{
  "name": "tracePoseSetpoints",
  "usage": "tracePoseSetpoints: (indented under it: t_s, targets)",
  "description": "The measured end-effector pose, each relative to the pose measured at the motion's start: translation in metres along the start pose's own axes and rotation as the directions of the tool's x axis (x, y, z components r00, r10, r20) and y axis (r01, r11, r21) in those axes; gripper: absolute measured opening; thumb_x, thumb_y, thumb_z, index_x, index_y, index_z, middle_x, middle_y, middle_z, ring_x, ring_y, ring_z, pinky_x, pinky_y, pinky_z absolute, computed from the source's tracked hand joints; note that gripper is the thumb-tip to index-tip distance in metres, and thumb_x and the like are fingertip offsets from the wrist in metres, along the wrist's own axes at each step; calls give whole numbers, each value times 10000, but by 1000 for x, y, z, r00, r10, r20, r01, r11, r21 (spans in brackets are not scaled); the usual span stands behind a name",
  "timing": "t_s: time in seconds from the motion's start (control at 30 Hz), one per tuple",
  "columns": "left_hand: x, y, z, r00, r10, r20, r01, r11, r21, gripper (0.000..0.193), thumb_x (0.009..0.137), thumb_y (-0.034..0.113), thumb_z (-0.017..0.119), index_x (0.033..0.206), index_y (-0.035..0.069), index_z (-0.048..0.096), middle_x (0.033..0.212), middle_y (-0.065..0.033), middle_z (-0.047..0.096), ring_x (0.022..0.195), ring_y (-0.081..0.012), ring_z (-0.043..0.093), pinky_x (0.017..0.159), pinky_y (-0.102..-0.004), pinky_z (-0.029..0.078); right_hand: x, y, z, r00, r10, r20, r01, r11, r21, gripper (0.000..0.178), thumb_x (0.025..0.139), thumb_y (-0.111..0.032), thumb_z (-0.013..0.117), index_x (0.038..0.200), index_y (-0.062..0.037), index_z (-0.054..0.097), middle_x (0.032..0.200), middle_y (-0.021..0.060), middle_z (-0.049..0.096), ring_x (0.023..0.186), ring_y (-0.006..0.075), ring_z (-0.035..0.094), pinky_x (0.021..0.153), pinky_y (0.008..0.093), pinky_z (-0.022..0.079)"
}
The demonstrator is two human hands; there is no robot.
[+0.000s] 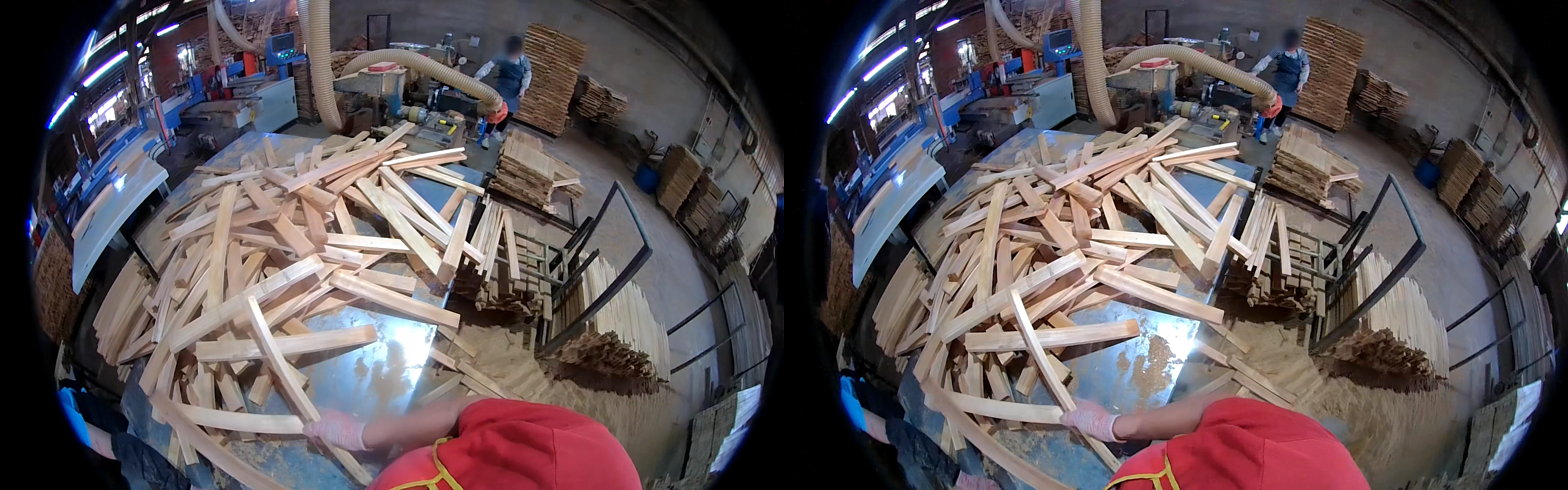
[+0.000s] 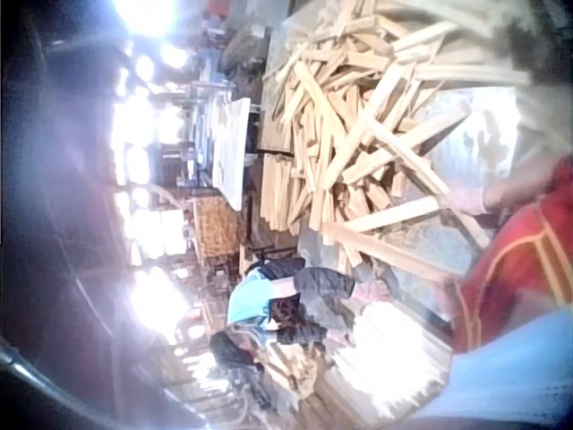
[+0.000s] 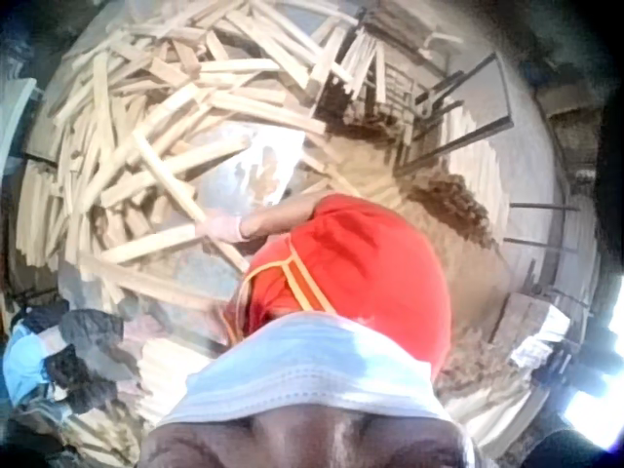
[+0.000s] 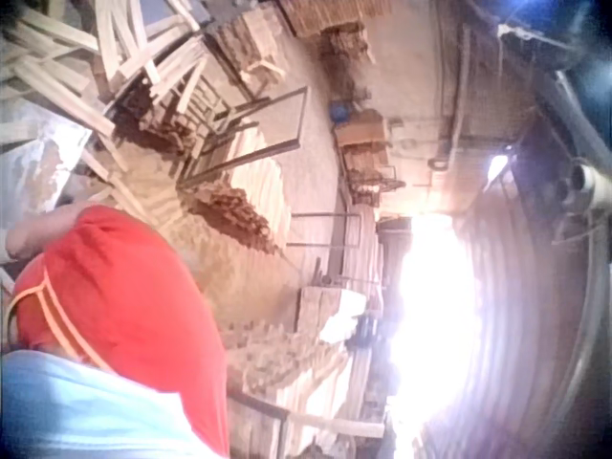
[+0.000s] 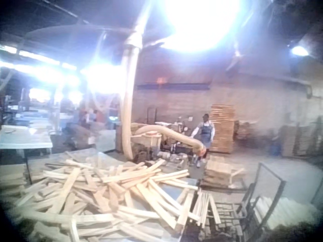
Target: The person sorts wooden planks on a metal table in a workshop. They pick up individual planks from a disorganized pile, inspect them, and place them into a neat stack. The person occasionally adjusts the camera mounted on their head.
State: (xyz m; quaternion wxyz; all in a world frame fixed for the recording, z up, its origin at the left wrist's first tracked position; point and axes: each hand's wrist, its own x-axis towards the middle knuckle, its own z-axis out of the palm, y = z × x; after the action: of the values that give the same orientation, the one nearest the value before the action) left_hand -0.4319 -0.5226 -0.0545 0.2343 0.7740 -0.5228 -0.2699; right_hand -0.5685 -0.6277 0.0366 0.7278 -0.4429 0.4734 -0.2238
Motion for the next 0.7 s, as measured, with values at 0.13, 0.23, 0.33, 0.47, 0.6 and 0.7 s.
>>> tracePoseSetpoints:
  t_s: [0.13, 0.23, 0.33, 0.47, 0.6, 0.7]
  targets:
    - [-6, -11, -11, 997, -46, -54, 46, 999, 6, 575, 848, 338, 811, 1297, 30, 625, 1238, -170, 709, 1097, -334, 711, 930, -449, 572, -8, 6, 35, 981, -93, 172, 133, 962, -238, 865, 918, -526, 707, 1558, -2, 452, 1318, 299, 681, 1212, 406, 672, 1044, 448, 519]
    - [4, 3, 3, 1000, 3, -3, -3, 1000, -1, 556, 851, 341, 806, 1283, 36, 632, 1225, -169, 712, 1089, -337, 712, 924, -454, 572, 15, 57, 26, 952, -179, 249, 277, 852, -445, 831, 971, -546, 643, 1564, 2, 448, 1318, 265, 688, 1269, 359, 639, 1075, 444, 499]
    - [4, 1, 1, 1000, -11, -11, 11, 1000, -5, 538, 854, 344, 801, 1268, 42, 640, 1212, -168, 715, 1080, -340, 714, 917, -458, 573, 13, 62, 27, 940, 164, 301, 83, 743, -664, 707, 968, -495, 661, 1501, -50, 527, 1288, 224, 717, 1190, 356, 692, 1014, 451, 530]
    - [8, 2, 5, 1000, -15, -6, 15, 1000, -9, 513, 858, 348, 794, 1249, 50, 650, 1195, -166, 719, 1069, -343, 716, 909, -464, 573, 10, 99, 23, 932, 87, 351, 116, 846, -520, 851, 836, -442, 747, 1490, 0, 428, 1177, 255, 727, 1129, 398, 713, 976, 481, 544]
    - [7, -2, 4, 999, -36, -17, 36, 999, -9, 488, 861, 352, 787, 1229, 58, 659, 1178, -164, 723, 1057, -347, 719, 901, -470, 574, 2, 67, 6, 920, 73, 386, 152, 841, -520, 705, 851, -420, 697, 1408, -15, 544, 1212, 266, 705, 1187, 394, 684, 1004, 469, 523]
    - [7, -3, 5, 999, -49, -20, 49, 999, -9, 470, 864, 355, 782, 1215, 63, 667, 1165, -163, 726, 1049, -350, 720, 894, -475, 574, -6, 45, -13, 944, 41, 329, 156, 821, -549, 552, 869, -385, 659, 1269, -4, 658, 1197, 255, 713, 1151, 378, 689, 990, 458, 517]
